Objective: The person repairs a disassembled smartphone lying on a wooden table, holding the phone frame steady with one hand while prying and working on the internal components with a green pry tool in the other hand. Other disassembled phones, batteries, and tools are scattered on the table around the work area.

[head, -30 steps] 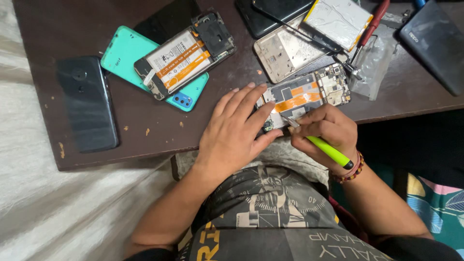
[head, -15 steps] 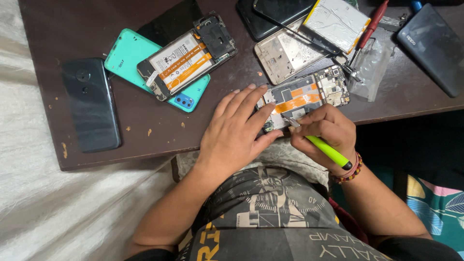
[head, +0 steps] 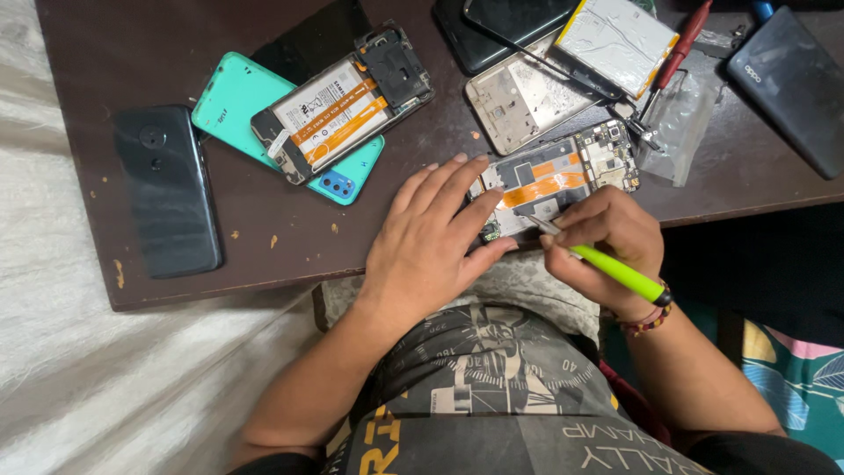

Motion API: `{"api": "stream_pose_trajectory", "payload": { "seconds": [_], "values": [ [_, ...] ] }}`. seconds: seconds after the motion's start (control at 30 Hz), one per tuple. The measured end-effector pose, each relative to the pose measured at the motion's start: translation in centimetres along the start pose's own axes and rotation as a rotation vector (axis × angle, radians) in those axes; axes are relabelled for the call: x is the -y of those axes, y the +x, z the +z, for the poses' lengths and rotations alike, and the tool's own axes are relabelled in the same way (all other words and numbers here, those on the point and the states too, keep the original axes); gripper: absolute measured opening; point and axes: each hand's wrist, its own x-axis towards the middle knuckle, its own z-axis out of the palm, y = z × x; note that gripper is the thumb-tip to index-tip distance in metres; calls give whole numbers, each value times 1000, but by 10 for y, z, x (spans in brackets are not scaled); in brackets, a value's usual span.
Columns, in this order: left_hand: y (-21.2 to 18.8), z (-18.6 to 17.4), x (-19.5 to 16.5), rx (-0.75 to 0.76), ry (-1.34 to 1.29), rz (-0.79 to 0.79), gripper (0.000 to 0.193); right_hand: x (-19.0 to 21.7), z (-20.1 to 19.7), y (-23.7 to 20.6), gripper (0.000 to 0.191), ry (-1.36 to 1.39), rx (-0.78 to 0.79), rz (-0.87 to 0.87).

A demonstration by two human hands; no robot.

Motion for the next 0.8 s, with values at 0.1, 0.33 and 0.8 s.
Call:
{"api": "stream_pose_trajectory", "payload": {
  "seconds": [0.1,0.33,0.8],
  "values": [
    [1,2,0,1,4,-1,49,-1,-5,-1,23,36,4,68],
    [3,3,2,-3,1,0,49,-2,-6,2,22,57,26,75],
    [0,17,15,6,-7,6,50,-18,-2,0,22,15,87,55]
  ]
}}
